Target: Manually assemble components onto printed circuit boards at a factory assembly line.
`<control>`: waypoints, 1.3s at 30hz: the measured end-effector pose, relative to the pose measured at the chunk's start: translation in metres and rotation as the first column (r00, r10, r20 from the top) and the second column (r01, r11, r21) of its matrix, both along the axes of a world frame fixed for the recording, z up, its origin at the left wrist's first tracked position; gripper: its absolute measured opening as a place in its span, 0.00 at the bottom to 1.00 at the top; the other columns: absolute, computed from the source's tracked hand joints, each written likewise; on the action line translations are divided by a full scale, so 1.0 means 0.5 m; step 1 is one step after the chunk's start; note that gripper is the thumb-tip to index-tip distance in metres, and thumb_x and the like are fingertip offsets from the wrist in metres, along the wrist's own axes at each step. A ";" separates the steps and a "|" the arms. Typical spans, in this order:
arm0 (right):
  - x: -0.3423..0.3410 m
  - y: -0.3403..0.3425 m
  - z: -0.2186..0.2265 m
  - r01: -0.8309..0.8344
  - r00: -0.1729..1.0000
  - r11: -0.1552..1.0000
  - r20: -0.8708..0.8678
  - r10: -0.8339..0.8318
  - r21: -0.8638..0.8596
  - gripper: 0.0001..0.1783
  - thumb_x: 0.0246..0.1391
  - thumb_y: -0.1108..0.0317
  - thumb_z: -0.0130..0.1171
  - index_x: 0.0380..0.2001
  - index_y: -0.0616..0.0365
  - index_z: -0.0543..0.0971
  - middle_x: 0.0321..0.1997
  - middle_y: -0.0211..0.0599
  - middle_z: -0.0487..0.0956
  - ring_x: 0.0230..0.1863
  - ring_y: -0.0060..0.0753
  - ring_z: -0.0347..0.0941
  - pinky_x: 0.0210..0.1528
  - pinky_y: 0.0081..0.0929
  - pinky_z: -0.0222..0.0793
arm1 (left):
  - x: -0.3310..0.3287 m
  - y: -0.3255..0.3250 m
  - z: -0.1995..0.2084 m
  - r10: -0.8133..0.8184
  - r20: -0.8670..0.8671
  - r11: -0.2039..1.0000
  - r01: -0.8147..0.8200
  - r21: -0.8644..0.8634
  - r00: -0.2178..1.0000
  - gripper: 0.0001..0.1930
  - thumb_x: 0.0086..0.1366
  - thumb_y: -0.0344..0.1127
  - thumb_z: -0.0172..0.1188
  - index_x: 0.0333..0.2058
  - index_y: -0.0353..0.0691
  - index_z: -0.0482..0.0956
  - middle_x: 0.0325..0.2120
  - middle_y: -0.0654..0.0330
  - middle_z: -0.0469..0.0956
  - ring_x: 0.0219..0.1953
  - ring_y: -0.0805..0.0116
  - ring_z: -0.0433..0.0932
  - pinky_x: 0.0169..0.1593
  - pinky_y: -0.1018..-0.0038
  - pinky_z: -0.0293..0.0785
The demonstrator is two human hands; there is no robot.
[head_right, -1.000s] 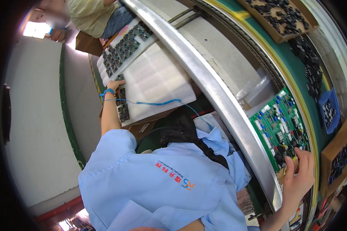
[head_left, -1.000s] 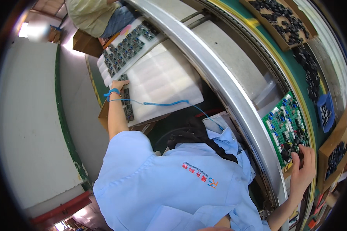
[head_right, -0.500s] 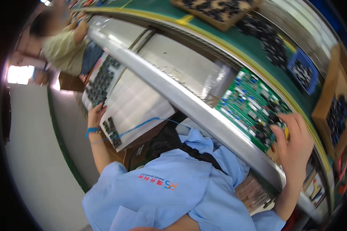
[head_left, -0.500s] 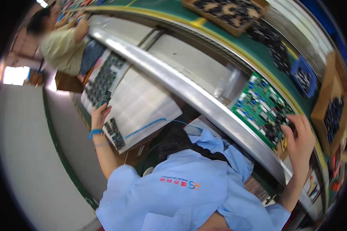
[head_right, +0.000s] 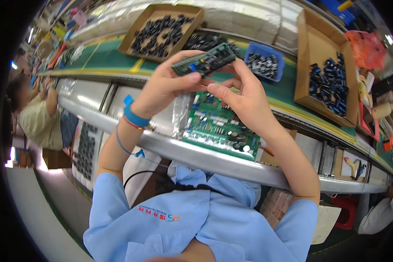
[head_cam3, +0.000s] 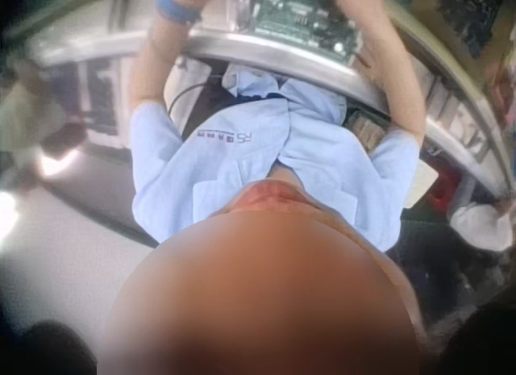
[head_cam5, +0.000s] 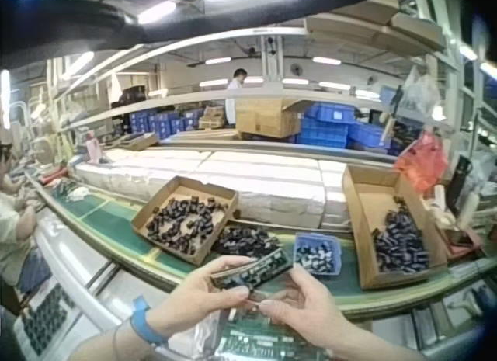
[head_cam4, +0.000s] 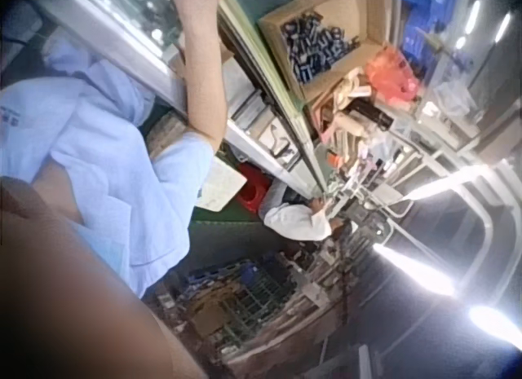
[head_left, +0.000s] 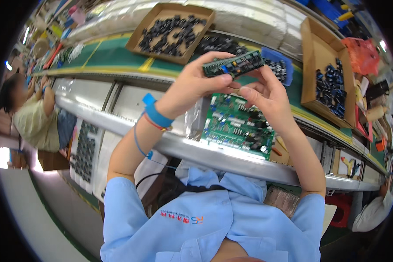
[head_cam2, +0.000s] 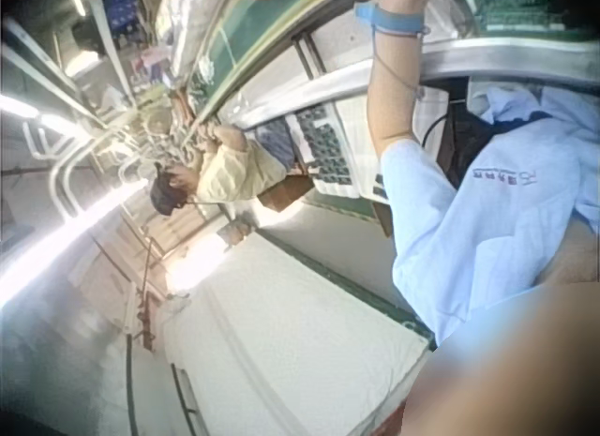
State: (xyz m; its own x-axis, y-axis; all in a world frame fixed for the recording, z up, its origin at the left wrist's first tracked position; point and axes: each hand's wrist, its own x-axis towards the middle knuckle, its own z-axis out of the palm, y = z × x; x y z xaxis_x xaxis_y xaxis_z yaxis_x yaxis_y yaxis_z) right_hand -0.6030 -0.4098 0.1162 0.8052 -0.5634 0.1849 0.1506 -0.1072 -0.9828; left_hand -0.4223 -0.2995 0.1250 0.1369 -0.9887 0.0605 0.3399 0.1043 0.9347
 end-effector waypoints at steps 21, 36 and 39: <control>-0.011 -0.124 -0.055 0.351 0.936 0.883 0.146 -0.320 -0.311 0.13 0.49 0.75 0.68 0.41 0.59 0.82 0.46 0.31 0.76 0.39 0.23 0.76 0.41 0.20 0.73 | -0.009 -0.115 -0.059 -0.082 -0.049 0.991 0.086 0.099 0.995 0.23 0.74 0.41 0.46 0.60 0.30 0.68 0.54 0.51 0.73 0.54 0.58 0.76 0.59 0.63 0.73; -0.066 -0.157 -0.067 0.351 0.918 0.868 -0.050 -0.392 -0.352 0.25 0.62 0.71 0.57 0.63 0.53 0.71 0.46 0.26 0.71 0.39 0.14 0.68 0.35 0.12 0.64 | 0.019 -0.129 -0.094 0.066 -0.532 0.996 -0.023 0.088 0.844 0.14 0.63 0.34 0.61 0.48 0.42 0.77 0.40 0.60 0.78 0.44 0.64 0.79 0.48 0.68 0.70; -0.061 -0.152 -0.075 0.300 0.923 0.825 -0.073 -0.377 -0.478 0.25 0.62 0.73 0.55 0.63 0.55 0.70 0.47 0.28 0.72 0.40 0.19 0.69 0.39 0.15 0.65 | 0.030 -0.118 -0.082 0.089 -0.483 0.996 -0.070 0.056 0.871 0.21 0.58 0.27 0.65 0.51 0.35 0.75 0.41 0.60 0.78 0.43 0.65 0.79 0.49 0.69 0.72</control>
State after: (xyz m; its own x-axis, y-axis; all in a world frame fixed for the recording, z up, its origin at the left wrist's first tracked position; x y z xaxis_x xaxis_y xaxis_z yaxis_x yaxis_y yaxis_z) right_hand -0.6334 -0.4860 0.0788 0.6190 -0.6912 0.3729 -0.1294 -0.5581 -0.8196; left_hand -0.4072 -0.3585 0.0838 0.2180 -0.9735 -0.0688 0.7432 0.1199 0.6582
